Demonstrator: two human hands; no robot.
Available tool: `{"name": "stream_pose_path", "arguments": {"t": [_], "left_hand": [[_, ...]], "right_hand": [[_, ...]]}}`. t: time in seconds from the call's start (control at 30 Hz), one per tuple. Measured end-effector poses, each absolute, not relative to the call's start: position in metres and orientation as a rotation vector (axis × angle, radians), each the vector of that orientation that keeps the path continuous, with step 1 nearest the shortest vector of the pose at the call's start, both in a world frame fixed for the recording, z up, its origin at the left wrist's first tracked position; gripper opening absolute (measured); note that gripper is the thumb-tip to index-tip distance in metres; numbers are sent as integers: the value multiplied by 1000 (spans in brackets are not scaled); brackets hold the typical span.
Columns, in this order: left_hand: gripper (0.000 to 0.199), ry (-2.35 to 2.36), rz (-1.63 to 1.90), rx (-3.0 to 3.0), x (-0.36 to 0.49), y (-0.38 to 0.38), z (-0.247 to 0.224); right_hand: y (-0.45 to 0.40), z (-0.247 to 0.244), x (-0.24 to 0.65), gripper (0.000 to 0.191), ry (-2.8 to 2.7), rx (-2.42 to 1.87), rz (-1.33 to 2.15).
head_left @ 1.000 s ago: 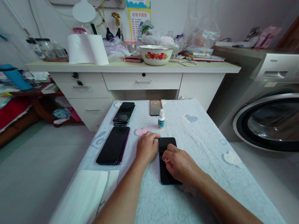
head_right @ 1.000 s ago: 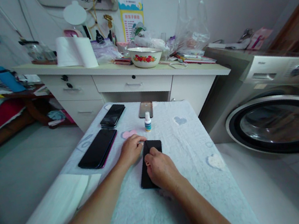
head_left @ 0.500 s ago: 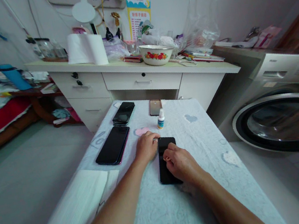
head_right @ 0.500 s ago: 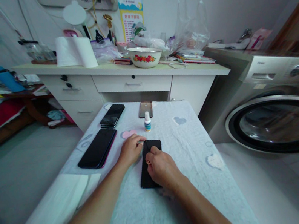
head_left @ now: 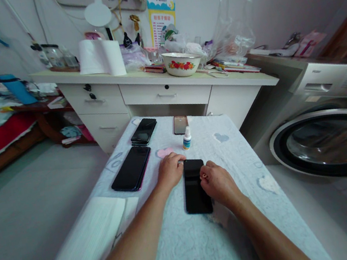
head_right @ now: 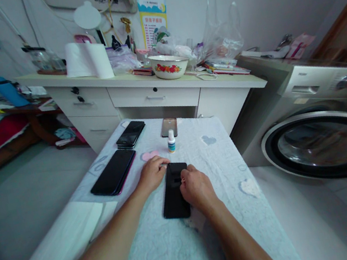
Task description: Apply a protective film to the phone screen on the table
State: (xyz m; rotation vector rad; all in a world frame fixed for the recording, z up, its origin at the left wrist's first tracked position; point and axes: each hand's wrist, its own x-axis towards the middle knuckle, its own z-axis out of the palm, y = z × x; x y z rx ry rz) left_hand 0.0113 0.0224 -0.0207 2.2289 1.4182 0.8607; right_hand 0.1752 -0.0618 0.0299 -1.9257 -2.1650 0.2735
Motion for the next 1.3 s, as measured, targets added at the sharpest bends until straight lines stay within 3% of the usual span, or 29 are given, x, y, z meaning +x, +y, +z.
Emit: {"name": "stream_pose_path", "arguments": {"t": [0.33, 0.93, 1.3], "left_hand": [[25, 1417, 856, 2234, 10, 24, -23], [23, 1396, 874, 2153, 10, 23, -19], [27, 1363, 974, 2094, 8, 25, -20]], "right_hand": [[-59, 32, 174, 16, -2089, -1997, 291], [-72, 27, 151, 15, -2369, -1532, 430], [-66, 25, 145, 18, -2336, -1555, 343]]}}
